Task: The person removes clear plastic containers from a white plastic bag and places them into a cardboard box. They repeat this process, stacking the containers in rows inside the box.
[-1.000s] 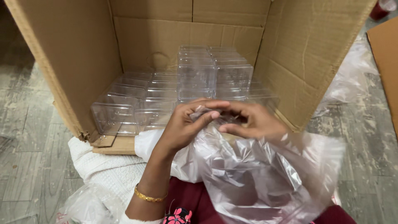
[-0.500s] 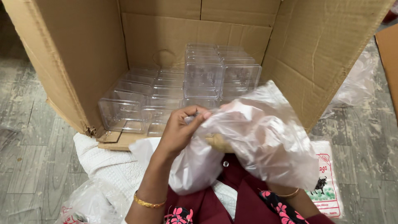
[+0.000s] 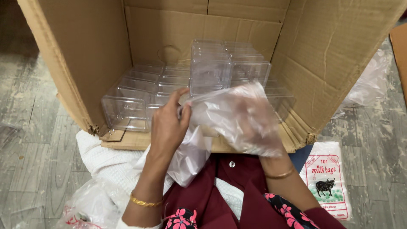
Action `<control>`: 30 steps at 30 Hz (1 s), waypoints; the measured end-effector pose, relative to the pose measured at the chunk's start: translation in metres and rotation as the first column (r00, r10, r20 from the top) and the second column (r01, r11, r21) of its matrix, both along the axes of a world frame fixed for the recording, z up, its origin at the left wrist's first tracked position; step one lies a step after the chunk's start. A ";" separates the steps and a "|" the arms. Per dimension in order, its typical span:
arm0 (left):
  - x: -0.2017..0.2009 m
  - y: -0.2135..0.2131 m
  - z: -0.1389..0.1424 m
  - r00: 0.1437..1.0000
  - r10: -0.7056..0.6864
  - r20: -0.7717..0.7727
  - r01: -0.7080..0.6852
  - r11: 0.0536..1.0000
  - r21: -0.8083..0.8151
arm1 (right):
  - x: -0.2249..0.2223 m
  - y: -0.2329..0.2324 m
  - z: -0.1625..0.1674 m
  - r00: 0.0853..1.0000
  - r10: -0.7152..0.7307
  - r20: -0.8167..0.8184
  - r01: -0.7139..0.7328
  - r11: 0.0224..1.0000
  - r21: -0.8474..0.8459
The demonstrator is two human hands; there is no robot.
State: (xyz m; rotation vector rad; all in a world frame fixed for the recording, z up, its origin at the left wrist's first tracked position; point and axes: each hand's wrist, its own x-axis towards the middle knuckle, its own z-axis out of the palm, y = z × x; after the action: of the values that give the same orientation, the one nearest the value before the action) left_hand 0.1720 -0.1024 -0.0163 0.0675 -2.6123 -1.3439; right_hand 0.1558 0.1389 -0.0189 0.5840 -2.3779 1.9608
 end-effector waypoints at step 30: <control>0.020 0.042 0.004 0.985 -0.131 0.114 0.101 0.967 0.234 | 0.066 0.042 -0.041 0.751 0.445 0.488 -0.142 0.830 -0.539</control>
State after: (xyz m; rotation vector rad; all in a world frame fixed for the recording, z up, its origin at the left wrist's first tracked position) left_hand 0.1924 -0.0603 -0.0125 0.0364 -2.5875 -1.7317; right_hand 0.2223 0.1811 -0.0604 0.3704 -1.9688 3.1507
